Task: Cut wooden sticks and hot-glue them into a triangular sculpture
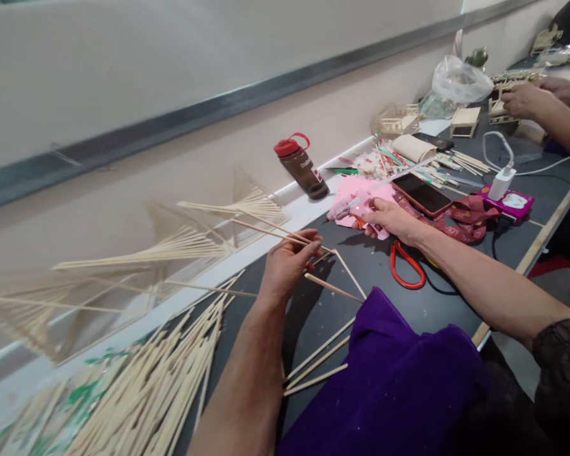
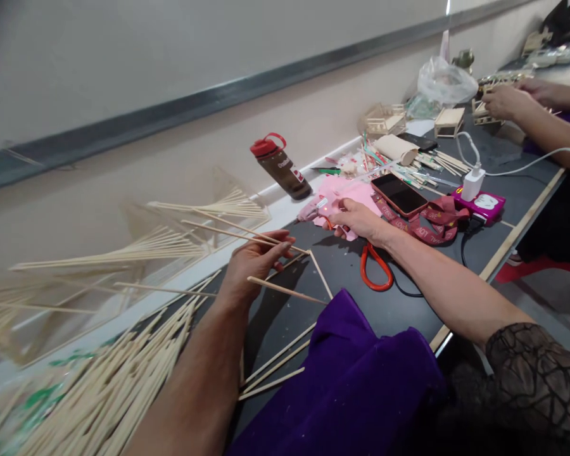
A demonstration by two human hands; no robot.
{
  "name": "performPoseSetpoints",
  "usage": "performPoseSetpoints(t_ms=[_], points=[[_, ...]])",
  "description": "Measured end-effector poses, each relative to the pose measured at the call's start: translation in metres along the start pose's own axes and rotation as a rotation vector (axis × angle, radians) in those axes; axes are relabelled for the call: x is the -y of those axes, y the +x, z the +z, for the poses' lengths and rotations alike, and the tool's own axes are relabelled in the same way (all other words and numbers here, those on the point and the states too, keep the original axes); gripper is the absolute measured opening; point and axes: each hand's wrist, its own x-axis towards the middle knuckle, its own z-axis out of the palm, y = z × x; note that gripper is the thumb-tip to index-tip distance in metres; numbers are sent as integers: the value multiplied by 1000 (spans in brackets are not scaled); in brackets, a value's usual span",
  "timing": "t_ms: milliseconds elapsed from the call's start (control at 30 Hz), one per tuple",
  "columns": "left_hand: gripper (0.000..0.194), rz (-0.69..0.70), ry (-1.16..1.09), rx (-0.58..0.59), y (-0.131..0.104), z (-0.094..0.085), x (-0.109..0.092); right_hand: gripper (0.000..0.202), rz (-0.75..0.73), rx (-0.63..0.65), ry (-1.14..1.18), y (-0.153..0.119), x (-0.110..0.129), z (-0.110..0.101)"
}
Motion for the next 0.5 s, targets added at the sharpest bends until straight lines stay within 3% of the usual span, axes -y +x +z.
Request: performPoseSetpoints(t_ms=[267, 500], points=[[53, 6, -11, -7, -3, 2, -6, 37, -187, -34, -185, 4, -10, 2], [56, 0, -7, -6, -3, 1, -3, 30, -255, 94, 26, 5, -20, 2]])
